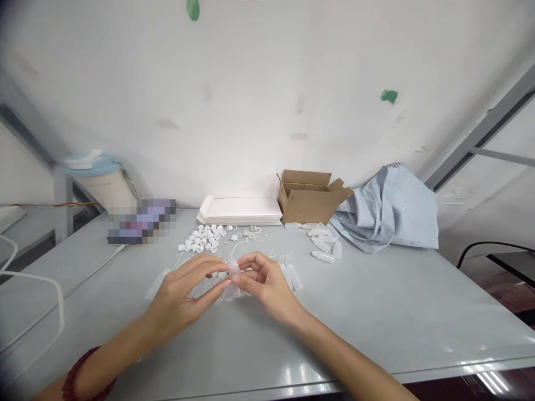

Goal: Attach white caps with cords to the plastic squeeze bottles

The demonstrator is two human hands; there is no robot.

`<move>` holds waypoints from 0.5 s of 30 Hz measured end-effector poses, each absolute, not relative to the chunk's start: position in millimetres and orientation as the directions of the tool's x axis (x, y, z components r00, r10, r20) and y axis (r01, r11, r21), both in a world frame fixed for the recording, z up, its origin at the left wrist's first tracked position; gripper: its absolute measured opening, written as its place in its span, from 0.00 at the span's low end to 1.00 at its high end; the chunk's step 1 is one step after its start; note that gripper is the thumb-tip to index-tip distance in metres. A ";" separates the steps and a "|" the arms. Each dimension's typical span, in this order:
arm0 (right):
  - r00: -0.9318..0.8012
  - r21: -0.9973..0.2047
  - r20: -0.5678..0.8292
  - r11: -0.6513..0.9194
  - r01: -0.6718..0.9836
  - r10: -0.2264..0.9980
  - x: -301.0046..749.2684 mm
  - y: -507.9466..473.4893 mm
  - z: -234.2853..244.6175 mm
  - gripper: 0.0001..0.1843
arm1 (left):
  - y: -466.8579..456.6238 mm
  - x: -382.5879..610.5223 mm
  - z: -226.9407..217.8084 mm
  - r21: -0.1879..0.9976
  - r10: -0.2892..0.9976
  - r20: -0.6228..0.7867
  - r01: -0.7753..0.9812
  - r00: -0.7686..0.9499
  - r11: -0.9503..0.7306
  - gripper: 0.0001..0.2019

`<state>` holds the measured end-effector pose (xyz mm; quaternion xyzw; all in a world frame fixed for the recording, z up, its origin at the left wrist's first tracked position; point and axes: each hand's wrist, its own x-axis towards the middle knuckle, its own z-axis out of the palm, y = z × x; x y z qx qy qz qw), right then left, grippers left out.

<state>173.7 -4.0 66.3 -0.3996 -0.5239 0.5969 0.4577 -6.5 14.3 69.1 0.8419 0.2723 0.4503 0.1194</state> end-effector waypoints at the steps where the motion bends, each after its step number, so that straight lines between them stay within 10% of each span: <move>1: -0.276 -0.987 0.000 -0.044 -0.153 0.961 173.6 -4.0 67.1 0.14 | 13.8 -6.6 69.6 0.439 0.561 0.696 0.353 0.447 -0.826 0.07; 15: -0.354 -0.945 -0.033 -0.145 -0.295 0.935 175.5 -4.1 69.2 0.12 | 14.2 -9.6 66.6 0.330 0.524 0.654 0.418 0.545 -0.846 0.19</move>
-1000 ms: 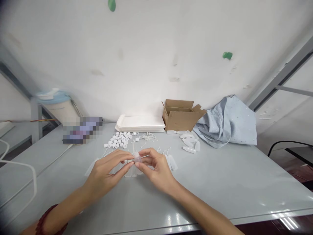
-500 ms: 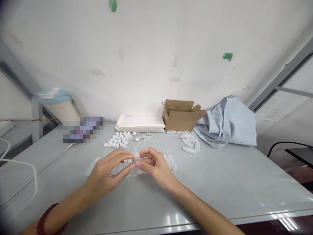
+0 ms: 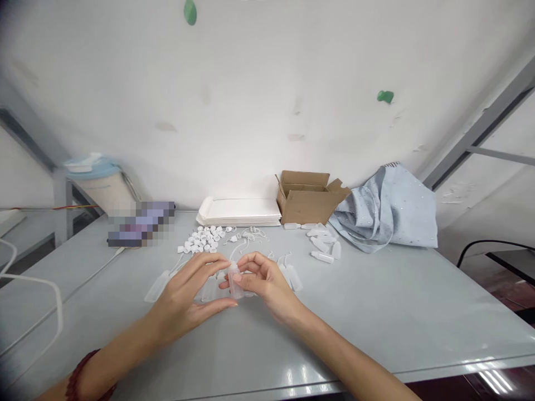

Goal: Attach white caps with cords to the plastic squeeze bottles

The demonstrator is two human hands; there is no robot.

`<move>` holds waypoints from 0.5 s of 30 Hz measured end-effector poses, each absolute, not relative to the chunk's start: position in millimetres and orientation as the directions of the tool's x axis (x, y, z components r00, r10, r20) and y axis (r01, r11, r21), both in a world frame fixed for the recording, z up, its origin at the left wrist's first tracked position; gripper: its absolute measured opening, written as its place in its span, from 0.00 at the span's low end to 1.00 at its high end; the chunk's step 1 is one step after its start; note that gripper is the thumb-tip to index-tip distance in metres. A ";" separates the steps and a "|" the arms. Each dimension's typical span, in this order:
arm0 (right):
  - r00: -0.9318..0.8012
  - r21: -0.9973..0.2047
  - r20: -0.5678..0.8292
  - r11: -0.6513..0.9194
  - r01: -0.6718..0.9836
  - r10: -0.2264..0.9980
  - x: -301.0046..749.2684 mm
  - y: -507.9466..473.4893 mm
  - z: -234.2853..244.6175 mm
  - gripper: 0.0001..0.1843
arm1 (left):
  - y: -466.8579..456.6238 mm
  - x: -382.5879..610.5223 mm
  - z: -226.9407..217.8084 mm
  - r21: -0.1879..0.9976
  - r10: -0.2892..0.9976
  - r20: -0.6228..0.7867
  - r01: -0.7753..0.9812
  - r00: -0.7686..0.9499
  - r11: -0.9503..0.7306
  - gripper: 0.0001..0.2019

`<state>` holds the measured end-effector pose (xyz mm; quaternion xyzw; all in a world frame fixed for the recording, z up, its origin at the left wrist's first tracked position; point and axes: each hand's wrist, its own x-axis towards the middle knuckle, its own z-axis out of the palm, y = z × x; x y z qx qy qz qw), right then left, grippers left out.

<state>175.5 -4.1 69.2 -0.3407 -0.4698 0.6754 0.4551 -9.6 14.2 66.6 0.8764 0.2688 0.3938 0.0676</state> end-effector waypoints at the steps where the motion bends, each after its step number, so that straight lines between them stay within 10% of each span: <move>1: -0.356 -0.941 -0.035 -0.151 -0.303 0.934 175.4 -4.2 69.5 0.12 | 14.4 -9.8 66.2 0.320 0.516 0.661 0.418 0.545 -0.850 0.19; 15: -0.408 -0.947 0.000 -0.131 -0.293 0.913 175.8 -3.0 70.5 0.13 | 12.0 -10.5 75.4 0.149 0.386 0.685 0.399 0.618 -0.905 0.19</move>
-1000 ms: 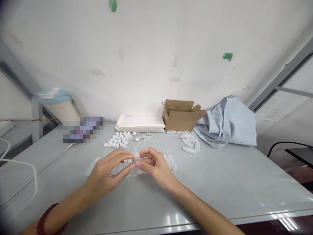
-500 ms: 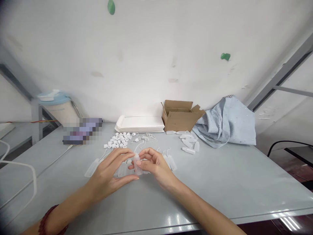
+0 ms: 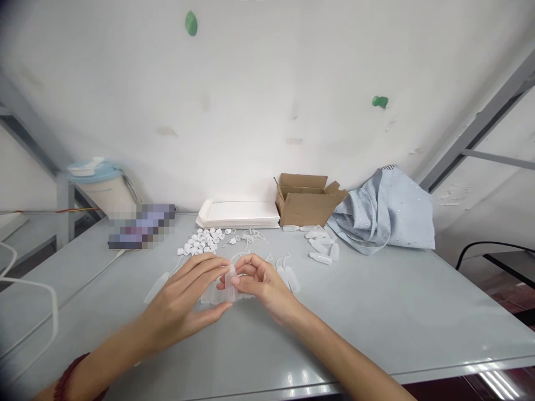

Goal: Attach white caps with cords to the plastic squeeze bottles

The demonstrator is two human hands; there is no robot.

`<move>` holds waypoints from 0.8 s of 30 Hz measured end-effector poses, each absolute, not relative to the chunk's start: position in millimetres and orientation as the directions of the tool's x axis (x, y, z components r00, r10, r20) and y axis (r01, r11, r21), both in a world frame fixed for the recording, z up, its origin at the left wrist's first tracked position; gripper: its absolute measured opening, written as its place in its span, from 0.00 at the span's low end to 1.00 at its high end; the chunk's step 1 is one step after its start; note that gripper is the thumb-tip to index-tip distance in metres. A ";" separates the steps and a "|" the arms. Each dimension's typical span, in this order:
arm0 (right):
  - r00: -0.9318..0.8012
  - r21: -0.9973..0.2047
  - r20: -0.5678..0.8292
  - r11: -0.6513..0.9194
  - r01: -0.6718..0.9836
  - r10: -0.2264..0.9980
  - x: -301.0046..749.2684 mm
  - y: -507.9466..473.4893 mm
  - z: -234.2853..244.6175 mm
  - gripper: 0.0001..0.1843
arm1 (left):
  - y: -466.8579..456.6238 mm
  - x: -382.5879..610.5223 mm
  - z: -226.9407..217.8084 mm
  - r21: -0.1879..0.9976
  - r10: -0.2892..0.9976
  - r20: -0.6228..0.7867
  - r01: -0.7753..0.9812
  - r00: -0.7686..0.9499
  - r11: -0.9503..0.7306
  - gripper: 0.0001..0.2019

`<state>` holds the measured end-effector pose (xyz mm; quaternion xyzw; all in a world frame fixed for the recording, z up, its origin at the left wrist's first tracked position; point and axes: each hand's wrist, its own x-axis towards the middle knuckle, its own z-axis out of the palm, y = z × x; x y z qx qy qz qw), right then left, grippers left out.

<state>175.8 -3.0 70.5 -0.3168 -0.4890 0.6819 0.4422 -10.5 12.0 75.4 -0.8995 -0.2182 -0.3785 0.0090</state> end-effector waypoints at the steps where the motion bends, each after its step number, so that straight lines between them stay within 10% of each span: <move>1: -0.392 -0.954 0.004 -0.114 -0.278 0.920 175.5 -3.1 70.6 0.13 | 9.4 -13.2 77.2 0.151 0.395 0.667 0.405 0.632 -0.902 0.19; 24: 0.001 -0.997 0.035 0.035 -0.072 0.999 184.5 2.3 78.1 0.10 | -32.4 -129.7 33.7 0.075 0.666 0.313 0.681 0.678 -0.729 0.27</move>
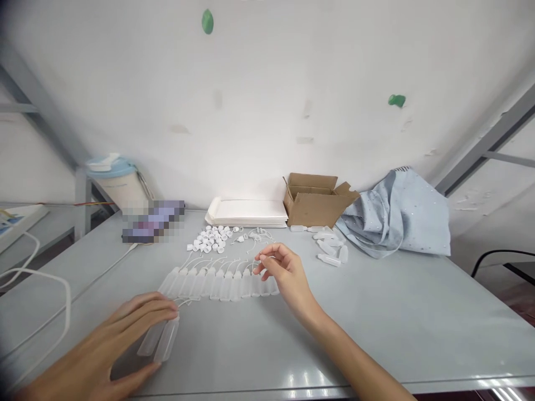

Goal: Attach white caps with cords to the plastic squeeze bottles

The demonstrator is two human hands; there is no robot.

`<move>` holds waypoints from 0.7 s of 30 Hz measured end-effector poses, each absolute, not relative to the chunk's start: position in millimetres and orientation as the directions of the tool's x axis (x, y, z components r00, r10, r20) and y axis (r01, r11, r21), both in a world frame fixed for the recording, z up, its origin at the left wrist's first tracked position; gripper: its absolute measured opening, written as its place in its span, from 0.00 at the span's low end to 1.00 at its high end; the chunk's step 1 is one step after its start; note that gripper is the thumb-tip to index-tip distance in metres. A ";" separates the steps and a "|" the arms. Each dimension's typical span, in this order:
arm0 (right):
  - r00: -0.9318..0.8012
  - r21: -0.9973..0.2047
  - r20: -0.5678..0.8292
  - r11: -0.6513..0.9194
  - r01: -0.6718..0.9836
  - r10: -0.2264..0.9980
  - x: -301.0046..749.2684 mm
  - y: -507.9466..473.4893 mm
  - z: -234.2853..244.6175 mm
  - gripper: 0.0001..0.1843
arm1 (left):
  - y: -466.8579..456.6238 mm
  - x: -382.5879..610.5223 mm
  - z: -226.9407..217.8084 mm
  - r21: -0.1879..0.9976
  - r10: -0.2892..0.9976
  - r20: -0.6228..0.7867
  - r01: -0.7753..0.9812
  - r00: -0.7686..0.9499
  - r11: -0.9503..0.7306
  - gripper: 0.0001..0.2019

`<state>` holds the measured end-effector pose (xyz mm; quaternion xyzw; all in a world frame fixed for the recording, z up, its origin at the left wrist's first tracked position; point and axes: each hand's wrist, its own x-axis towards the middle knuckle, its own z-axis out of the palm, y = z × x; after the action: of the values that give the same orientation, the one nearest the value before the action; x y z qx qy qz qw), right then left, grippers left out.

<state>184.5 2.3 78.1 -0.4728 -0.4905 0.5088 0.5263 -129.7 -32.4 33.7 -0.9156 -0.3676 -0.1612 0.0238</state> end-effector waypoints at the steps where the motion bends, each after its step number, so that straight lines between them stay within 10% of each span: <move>1: 0.002 -0.997 0.036 0.036 -0.068 0.999 184.5 2.4 77.9 0.10 | -32.3 -129.3 35.2 0.068 0.667 0.301 0.682 0.682 -0.728 0.27; 21: 0.050 -0.998 0.054 0.055 -0.008 0.997 186.9 7.3 74.1 0.06 | -29.8 -131.2 38.2 0.155 0.705 0.225 0.690 0.672 -0.707 0.26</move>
<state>186.9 7.3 74.1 -0.4963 -0.4985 0.4757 0.5281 -131.2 -29.8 38.2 -0.9140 -0.3816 -0.1350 -0.0287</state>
